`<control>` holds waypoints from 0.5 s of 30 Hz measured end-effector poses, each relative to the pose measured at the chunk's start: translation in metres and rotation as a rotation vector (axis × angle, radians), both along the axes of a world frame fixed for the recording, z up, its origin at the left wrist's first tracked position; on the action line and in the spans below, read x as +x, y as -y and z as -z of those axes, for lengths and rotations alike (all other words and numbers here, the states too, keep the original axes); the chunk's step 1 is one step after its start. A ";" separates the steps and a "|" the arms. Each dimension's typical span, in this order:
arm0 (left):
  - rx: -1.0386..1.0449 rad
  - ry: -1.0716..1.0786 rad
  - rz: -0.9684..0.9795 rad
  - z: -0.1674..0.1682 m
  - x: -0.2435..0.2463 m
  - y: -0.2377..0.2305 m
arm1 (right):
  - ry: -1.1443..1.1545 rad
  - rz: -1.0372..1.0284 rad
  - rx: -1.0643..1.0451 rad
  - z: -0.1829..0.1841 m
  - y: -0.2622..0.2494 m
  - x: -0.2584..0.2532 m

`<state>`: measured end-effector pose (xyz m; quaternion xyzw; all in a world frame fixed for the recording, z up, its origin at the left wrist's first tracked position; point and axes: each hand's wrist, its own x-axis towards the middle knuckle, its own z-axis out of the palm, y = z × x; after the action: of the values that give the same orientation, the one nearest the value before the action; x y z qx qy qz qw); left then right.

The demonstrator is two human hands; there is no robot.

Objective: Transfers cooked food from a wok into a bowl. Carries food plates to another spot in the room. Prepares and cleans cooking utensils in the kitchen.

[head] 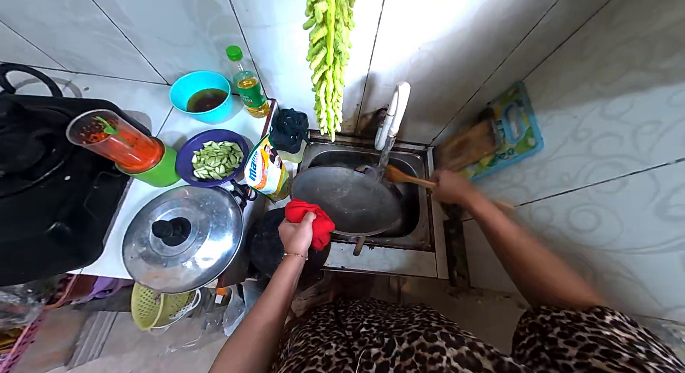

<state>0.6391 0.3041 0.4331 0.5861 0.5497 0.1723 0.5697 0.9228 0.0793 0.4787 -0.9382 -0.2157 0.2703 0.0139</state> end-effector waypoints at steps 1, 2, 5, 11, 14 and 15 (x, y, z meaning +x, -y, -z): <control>0.027 -0.024 0.018 -0.004 -0.001 -0.004 | 0.004 0.087 0.033 0.007 0.011 0.000; 0.057 -0.049 0.040 -0.006 -0.002 -0.008 | 0.003 0.168 0.063 0.018 0.019 -0.003; 0.121 -0.095 0.095 -0.015 -0.002 -0.019 | -0.054 0.346 0.067 0.051 0.019 -0.022; 0.169 -0.139 0.139 -0.022 -0.004 -0.029 | -0.099 0.357 0.137 0.104 -0.007 -0.034; 0.188 -0.155 0.146 -0.023 -0.004 -0.030 | -0.083 0.246 0.550 0.073 -0.053 -0.029; 0.188 -0.155 0.145 -0.022 -0.004 -0.030 | -0.131 0.227 0.696 0.070 -0.075 -0.022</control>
<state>0.6350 0.3345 0.4553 0.6867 0.5299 0.1357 0.4789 0.9003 0.1543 0.4087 -0.8760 -0.1878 0.2368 0.3759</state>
